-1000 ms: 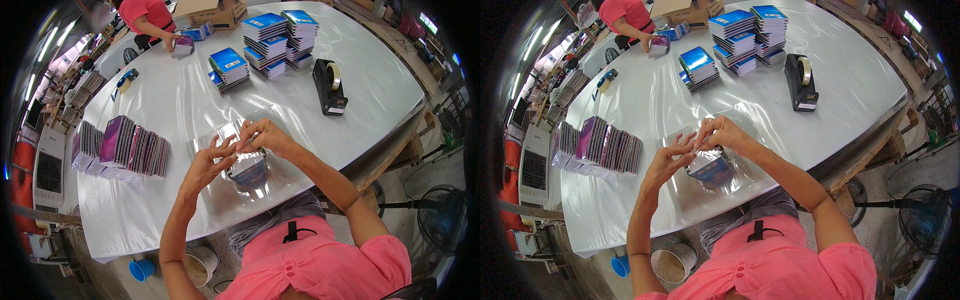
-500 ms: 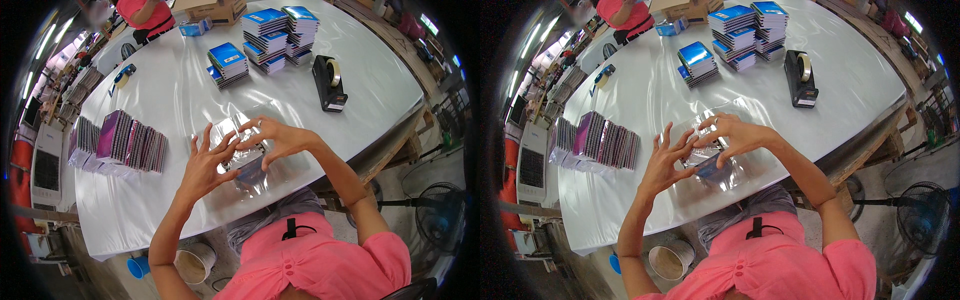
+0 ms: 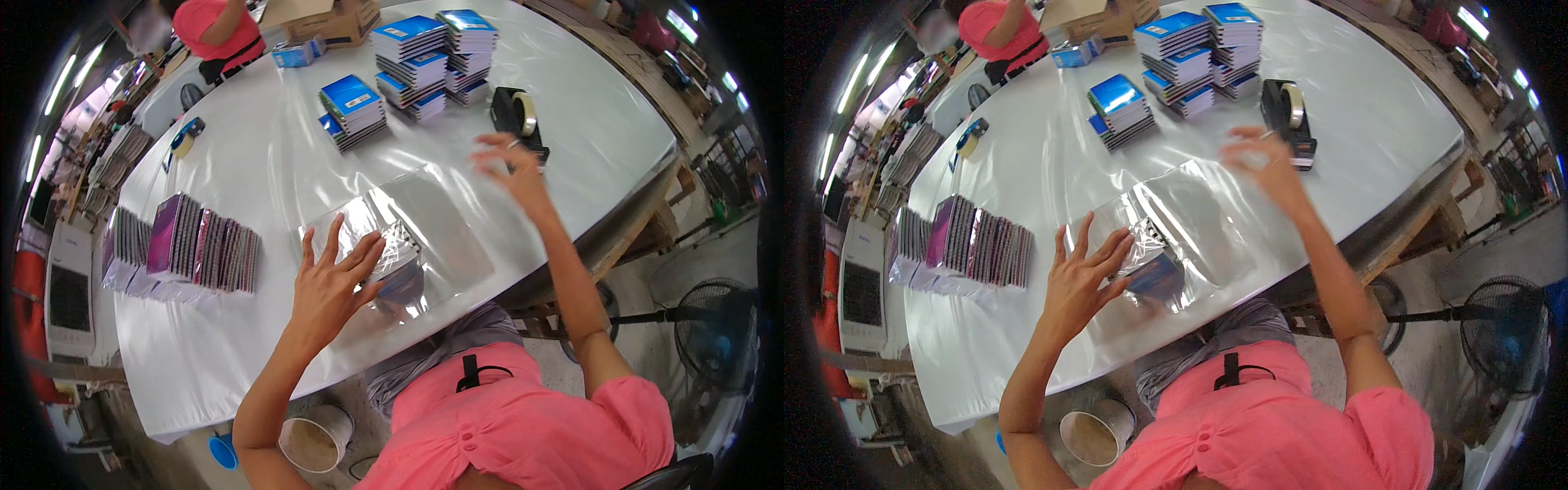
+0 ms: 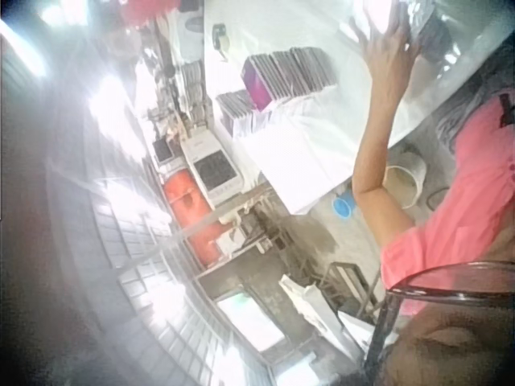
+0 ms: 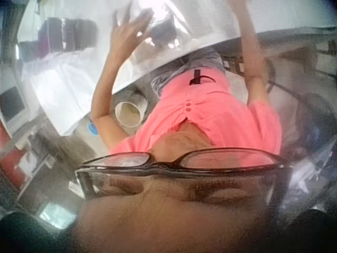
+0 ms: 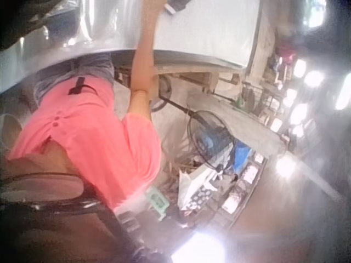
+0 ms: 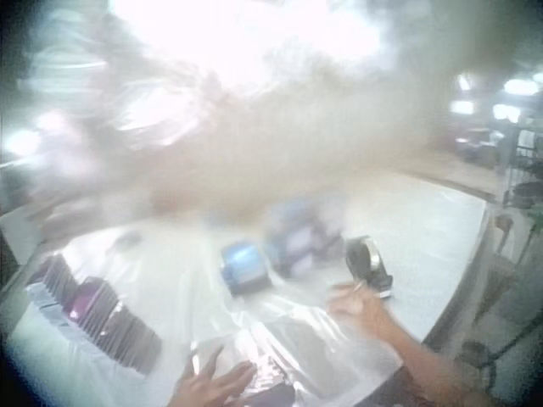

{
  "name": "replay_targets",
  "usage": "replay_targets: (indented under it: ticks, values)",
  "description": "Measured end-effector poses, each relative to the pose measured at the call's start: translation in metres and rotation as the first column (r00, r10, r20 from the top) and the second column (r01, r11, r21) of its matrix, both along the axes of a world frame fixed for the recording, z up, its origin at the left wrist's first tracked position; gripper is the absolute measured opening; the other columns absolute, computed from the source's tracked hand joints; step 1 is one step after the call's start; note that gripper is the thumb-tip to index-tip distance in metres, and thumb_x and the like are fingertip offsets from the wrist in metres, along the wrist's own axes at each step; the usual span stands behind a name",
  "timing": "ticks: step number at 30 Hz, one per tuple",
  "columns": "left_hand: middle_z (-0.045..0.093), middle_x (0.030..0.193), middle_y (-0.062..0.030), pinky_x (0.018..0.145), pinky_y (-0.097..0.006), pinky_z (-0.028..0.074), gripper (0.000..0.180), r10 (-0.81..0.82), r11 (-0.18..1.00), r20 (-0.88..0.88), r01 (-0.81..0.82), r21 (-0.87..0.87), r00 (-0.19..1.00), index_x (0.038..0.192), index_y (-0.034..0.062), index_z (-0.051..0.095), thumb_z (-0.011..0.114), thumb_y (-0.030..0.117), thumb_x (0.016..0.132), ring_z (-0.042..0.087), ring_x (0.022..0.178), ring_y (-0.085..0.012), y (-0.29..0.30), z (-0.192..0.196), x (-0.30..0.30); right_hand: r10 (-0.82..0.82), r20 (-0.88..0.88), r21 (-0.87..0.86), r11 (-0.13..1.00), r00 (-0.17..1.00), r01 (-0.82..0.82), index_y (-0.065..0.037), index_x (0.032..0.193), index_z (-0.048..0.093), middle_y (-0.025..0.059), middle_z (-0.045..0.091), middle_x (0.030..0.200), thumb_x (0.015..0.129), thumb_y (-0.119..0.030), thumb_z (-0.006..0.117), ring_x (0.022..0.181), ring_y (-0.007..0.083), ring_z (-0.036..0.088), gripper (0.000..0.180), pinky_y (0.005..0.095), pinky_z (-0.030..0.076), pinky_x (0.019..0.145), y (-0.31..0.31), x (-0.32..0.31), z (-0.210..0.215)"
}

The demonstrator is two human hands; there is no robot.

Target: The person wraps individual spiral notebooks in plastic film and seals the edges with tape, picking up notebooks from stacks on a table and placing them onto the film.

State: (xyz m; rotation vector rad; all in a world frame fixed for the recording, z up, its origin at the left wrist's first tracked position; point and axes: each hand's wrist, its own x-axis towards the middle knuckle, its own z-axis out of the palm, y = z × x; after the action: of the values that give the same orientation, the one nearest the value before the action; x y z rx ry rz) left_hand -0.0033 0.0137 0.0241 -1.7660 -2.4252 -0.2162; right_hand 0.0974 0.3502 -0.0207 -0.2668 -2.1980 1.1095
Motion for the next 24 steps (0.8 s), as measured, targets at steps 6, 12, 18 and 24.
replay_targets:
  ticks: [6, 12, 18, 24]
  values:
    - [0.053, 0.136, 0.0074, 0.113, -0.058, 0.017, 0.055, -0.017, 0.999, -0.013, 0.018, 0.045, 1.0, 0.129, 0.0162, 0.058, 0.072, 0.03, 0.078, 0.032, 0.139, -0.0313, 0.003, 0.003, 0.004, -0.403, 0.402, -0.285, 0.798, 0.822, 0.53, 0.003, 0.092, 0.071, 0.0148, 0.064, 0.114, 0.078, -0.024, 0.079, 0.107, 0.0214, 0.057, 0.031, 0.0406, 0.047, 0.087, 0.167, 0.027, -0.018]
    - [0.051, 0.139, 0.005, 0.114, -0.058, 0.014, 0.06, 0.014, 1.0, 0.02, -0.015, 0.007, 1.0, 0.134, 0.0166, 0.054, 0.072, 0.025, 0.078, 0.028, 0.141, -0.0324, 0.001, 0.006, 0.007, -0.197, 0.554, -0.625, 0.544, 0.809, 0.56, 0.002, 0.107, 0.065, 0.0126, 0.061, 0.114, 0.075, -0.023, 0.083, 0.111, 0.0267, 0.053, 0.045, 0.0577, 0.045, 0.088, 0.149, 0.016, -0.01]
    - [0.052, 0.138, 0.0044, 0.113, -0.059, 0.015, 0.061, 0.025, 1.0, 0.017, -0.025, 0.017, 1.0, 0.135, 0.0167, 0.053, 0.072, 0.025, 0.078, 0.029, 0.141, -0.0327, -0.001, 0.005, 0.006, -0.251, 0.023, -0.916, 0.382, 0.968, 0.121, 0.002, 0.111, 0.064, 0.0102, 0.058, 0.122, 0.078, -0.021, 0.079, 0.113, 0.0261, 0.053, 0.043, 0.0497, 0.045, 0.093, 0.12, 0.031, -0.05]
    - [0.053, 0.138, 0.0047, 0.113, -0.059, 0.016, 0.062, 0.007, 0.999, -0.002, -0.007, 0.046, 1.0, 0.135, 0.0171, 0.053, 0.074, 0.026, 0.077, 0.03, 0.14, -0.0327, 0.001, 0.0, 0.007, -0.47, 0.23, -0.557, 0.654, 0.852, 0.511, -0.003, 0.091, 0.072, 0.0085, 0.054, 0.129, 0.081, -0.022, 0.073, 0.13, 0.0169, 0.035, 0.021, 0.0486, 0.04, 0.095, 0.122, 0.057, -0.092]
